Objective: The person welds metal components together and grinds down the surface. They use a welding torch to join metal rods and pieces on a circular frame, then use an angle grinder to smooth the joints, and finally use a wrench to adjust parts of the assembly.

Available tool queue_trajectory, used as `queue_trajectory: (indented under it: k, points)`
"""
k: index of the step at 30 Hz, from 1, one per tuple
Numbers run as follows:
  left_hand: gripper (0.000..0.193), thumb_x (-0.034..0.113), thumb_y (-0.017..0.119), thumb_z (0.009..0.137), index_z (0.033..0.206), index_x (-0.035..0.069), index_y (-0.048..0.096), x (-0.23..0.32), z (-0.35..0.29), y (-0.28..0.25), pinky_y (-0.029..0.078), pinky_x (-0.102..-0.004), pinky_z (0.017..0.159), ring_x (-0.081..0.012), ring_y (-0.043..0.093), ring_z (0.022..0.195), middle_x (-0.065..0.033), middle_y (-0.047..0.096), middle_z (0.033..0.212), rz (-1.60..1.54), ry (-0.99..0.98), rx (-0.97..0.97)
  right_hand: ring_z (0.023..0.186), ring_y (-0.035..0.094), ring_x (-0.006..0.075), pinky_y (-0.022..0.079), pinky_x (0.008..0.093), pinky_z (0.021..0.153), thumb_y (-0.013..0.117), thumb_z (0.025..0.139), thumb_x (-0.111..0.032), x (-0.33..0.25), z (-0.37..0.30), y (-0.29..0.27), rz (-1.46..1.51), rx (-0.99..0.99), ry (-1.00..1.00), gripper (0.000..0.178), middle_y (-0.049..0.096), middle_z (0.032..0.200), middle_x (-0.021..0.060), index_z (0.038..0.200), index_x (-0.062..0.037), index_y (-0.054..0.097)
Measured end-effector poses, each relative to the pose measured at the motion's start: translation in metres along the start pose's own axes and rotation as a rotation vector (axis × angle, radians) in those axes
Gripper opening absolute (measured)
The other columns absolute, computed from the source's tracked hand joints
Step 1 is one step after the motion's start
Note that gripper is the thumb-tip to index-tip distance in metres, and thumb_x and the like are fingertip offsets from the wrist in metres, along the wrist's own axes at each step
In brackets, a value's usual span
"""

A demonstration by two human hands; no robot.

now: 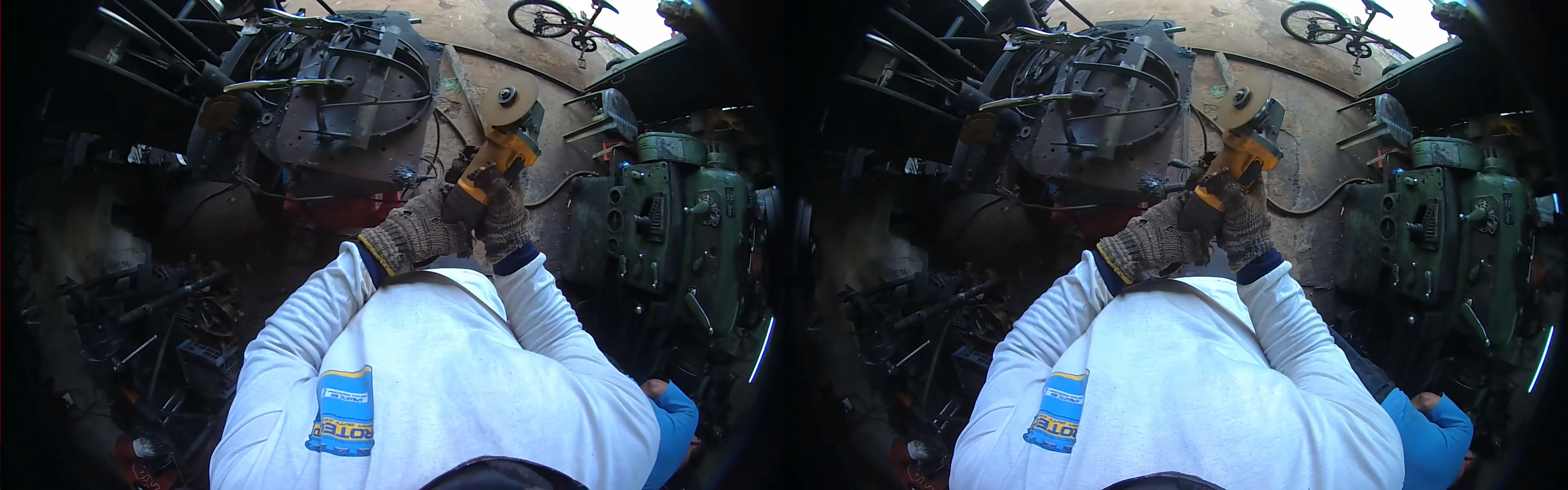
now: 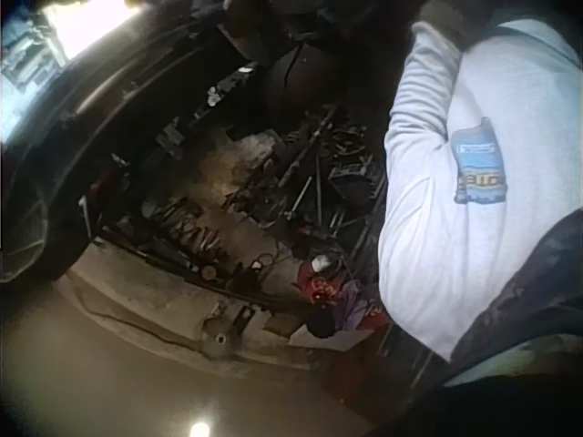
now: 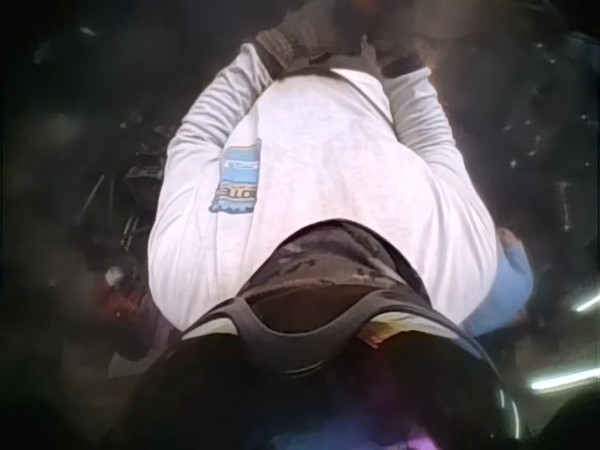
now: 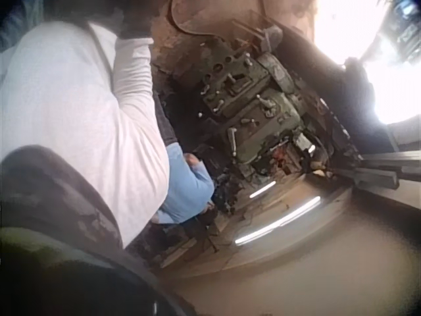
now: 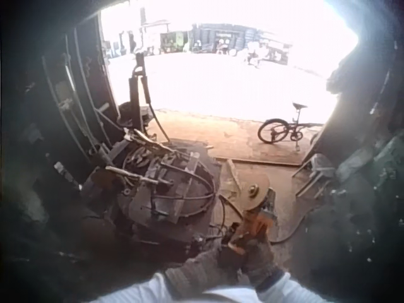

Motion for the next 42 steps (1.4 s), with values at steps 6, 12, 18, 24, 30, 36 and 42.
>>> queue_trajectory:
  k: [6,12,18,24,30,36,42]
  points:
    - [0.058,0.034,0.077,0.073,0.121,0.008,0.057,-0.045,0.077,0.019,0.048,-0.0379,0.094,-0.0256,0.062,0.104,-0.0147,0.065,0.109,0.176,-0.281,0.070,0.089,0.064,0.0176,0.054,0.0330,0.078,0.074,0.083,-0.030,-0.004,0.053,-0.045,-0.289,0.226,0.136,0.044,0.063,0.097,0.0043,0.115,-0.0060,0.056]
    - [0.060,0.041,0.073,0.076,0.124,0.009,0.055,-0.054,0.177,0.010,0.044,-0.0375,0.099,-0.0271,0.058,0.114,-0.0150,0.062,0.119,0.260,-0.463,0.212,0.083,0.063,0.0155,0.053,0.0325,0.072,0.070,0.084,-0.045,0.048,0.118,-0.134,-0.447,0.156,0.815,0.046,0.067,0.097,0.0060,0.112,-0.0089,0.064]
    - [0.063,0.044,0.063,0.083,0.133,0.010,0.048,-0.094,0.235,0.041,0.036,-0.0384,0.108,-0.0268,0.049,0.126,-0.0132,0.054,0.133,-0.708,-0.403,0.293,0.081,0.064,0.0165,0.053,0.0327,0.070,0.069,0.084,-0.046,0.082,0.149,-0.169,-0.255,0.090,1.000,0.044,0.068,0.097,0.0069,0.109,-0.0094,0.065]
    - [0.062,0.045,0.045,0.092,0.143,0.010,0.037,-0.162,0.242,0.053,0.026,-0.0431,0.114,-0.0274,0.038,0.135,-0.0141,0.044,0.143,0.197,-0.752,0.002,0.088,0.066,0.0237,0.053,0.0369,0.078,0.074,0.078,-0.047,0.109,0.190,-0.176,-0.570,-0.119,0.973,0.057,0.068,0.100,0.0115,0.116,-0.0066,0.063]
    - [0.070,0.046,0.059,0.084,0.139,0.007,0.040,-0.216,0.236,0.053,0.029,-0.0407,0.112,-0.0298,0.041,0.133,-0.0156,0.046,0.141,0.638,-0.800,0.201,0.109,0.060,0.0381,0.047,0.0433,0.093,0.078,0.070,-0.050,0.097,0.231,-0.144,-1.339,-0.250,0.631,0.077,0.063,0.114,0.0239,0.123,0.0011,0.055]
    - [0.085,0.039,0.074,0.076,0.143,0.006,0.033,-0.231,0.172,0.045,0.033,-0.0395,0.110,-0.0296,0.044,0.130,-0.0161,0.042,0.143,-0.020,-1.083,0.426,0.114,0.058,0.0386,0.045,0.0420,0.096,0.082,0.065,-0.038,0.157,0.281,-0.111,-1.242,-0.571,0.755,0.081,0.058,0.122,0.0257,0.125,0.0036,0.047]
    - [0.092,0.046,0.073,0.072,0.146,0.008,0.034,-0.205,0.022,0.116,0.035,-0.0400,0.110,-0.0328,0.043,0.132,-0.0217,0.043,0.143,-0.358,-1.626,0.308,0.116,0.058,0.0349,0.046,0.0405,0.098,0.083,0.065,-0.034,0.257,0.356,-0.073,-1.372,-0.723,0.651,0.081,0.060,0.122,0.0231,0.128,0.0027,0.048]
Point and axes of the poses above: each hand's wrist, its own z-axis towards the middle knuckle, its own y-axis out of the palm, x = y × z, the point moved 9 cm from there along z, towards the middle knuckle
